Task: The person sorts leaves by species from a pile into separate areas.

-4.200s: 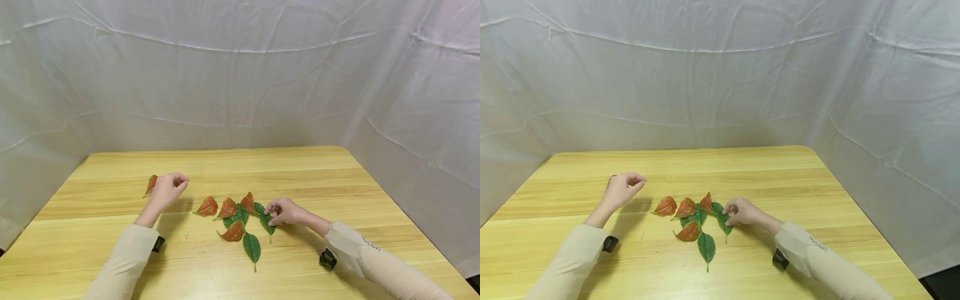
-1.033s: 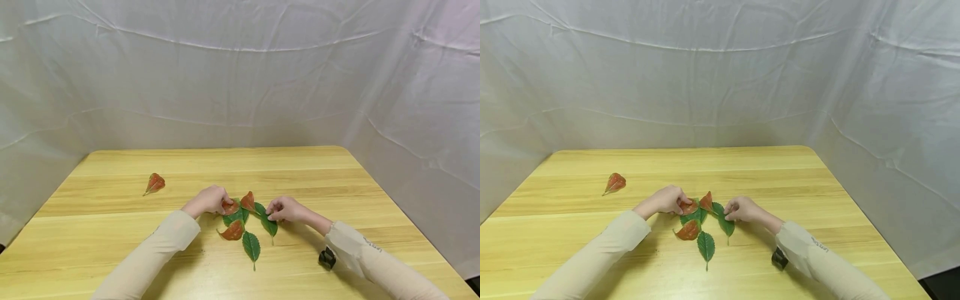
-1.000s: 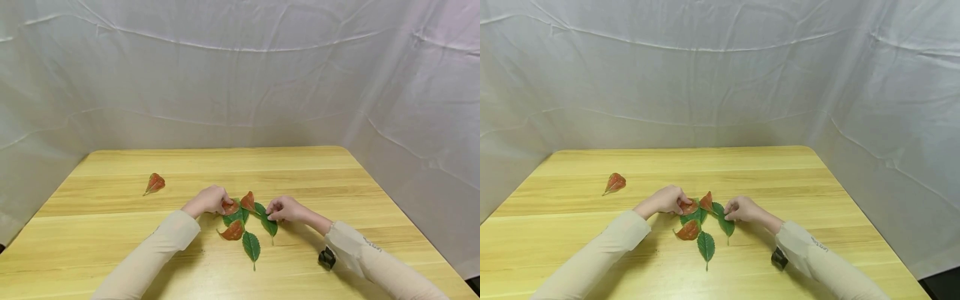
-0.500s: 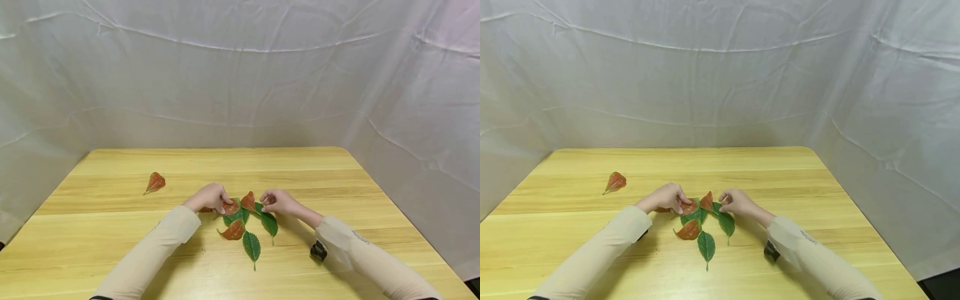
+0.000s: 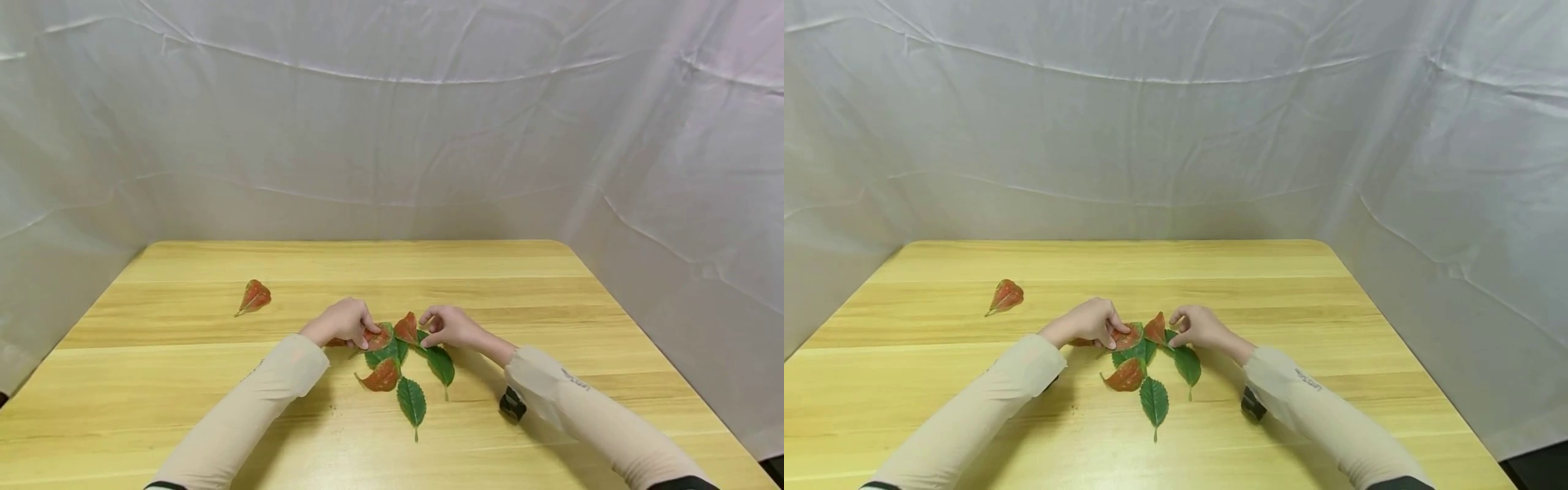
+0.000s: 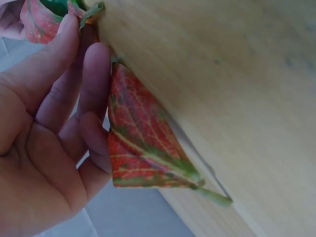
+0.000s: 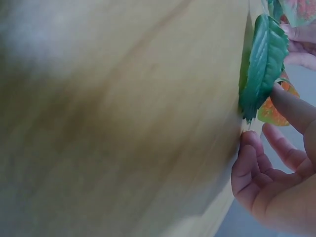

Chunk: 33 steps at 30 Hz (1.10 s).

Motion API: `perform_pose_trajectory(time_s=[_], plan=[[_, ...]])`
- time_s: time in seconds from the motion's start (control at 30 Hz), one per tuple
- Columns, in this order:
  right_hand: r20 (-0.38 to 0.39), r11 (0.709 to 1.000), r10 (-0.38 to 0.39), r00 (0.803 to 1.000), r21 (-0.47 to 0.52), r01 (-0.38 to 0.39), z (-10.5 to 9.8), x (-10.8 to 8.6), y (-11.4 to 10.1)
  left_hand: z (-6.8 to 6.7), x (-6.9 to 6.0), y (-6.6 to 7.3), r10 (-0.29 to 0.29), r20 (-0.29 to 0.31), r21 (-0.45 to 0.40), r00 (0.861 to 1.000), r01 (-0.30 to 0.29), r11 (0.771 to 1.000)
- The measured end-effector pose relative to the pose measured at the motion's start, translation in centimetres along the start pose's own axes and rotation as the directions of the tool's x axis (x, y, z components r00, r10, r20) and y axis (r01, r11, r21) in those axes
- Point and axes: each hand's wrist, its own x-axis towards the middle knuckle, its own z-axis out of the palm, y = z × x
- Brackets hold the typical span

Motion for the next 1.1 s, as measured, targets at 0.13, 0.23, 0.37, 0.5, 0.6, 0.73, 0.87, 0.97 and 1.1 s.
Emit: perform_pose_trajectory(time_s=[0.13, 0.23, 0.37, 0.5, 0.6, 0.73, 0.87, 0.97, 1.1], plan=[[0.007, 1.000, -0.006, 1.000, -0.013, 0.007, 0.3, 0.3, 0.1, 0.0, 0.0, 0.1, -0.004, -0.001, 0.012, 1.000, 0.004, 1.000], [0.005, 0.999, -0.002, 1.000, -0.035, 0.002, 0.5, 0.4, 0.1, -0.1, 0.0, 0.2, -0.010, 0.000, 0.024, 1.000, 0.010, 1.000], [0.005, 0.999, 0.024, 1.000, -0.024, -0.024, 0.7, 0.5, 0.1, -0.1, -0.1, 0.2, -0.010, 0.002, 0.033, 1.000, 0.010, 0.999], [0.020, 0.998, 0.050, 0.999, 0.029, -0.051, 0.8, 0.5, 0.0, -0.1, -0.1, 0.2, 0.002, -0.003, 0.038, 1.000, -0.002, 0.999], [0.029, 0.995, 0.063, 0.998, 0.074, -0.065, 0.8, 0.5, 0.3, 0.0, -0.1, 0.2, 0.007, -0.008, 0.041, 1.000, -0.007, 0.999], [0.020, 0.991, 0.070, 0.997, 0.111, -0.072, 0.5, 0.5, 0.4, 0.0, -0.1, 0.2, 0.011, -0.010, 0.043, 1.000, -0.010, 0.999], [0.012, 0.989, 0.069, 0.998, 0.131, -0.070, 0.0, 0.3, 0.2, 0.0, -0.2, 0.2, 0.016, -0.007, 0.035, 1.000, -0.015, 0.999], [0.021, 0.986, 0.060, 0.998, 0.156, -0.063, -0.4, 0.3, 0.1, -0.1, -0.2, 0.1, 0.017, -0.007, 0.030, 1.000, -0.017, 0.999], [0.040, 0.983, 0.036, 0.999, 0.181, -0.043, -0.8, 0.3, 0.3, -0.1, -0.2, 0.0, 0.015, -0.004, 0.025, 1.000, -0.015, 1.000]])
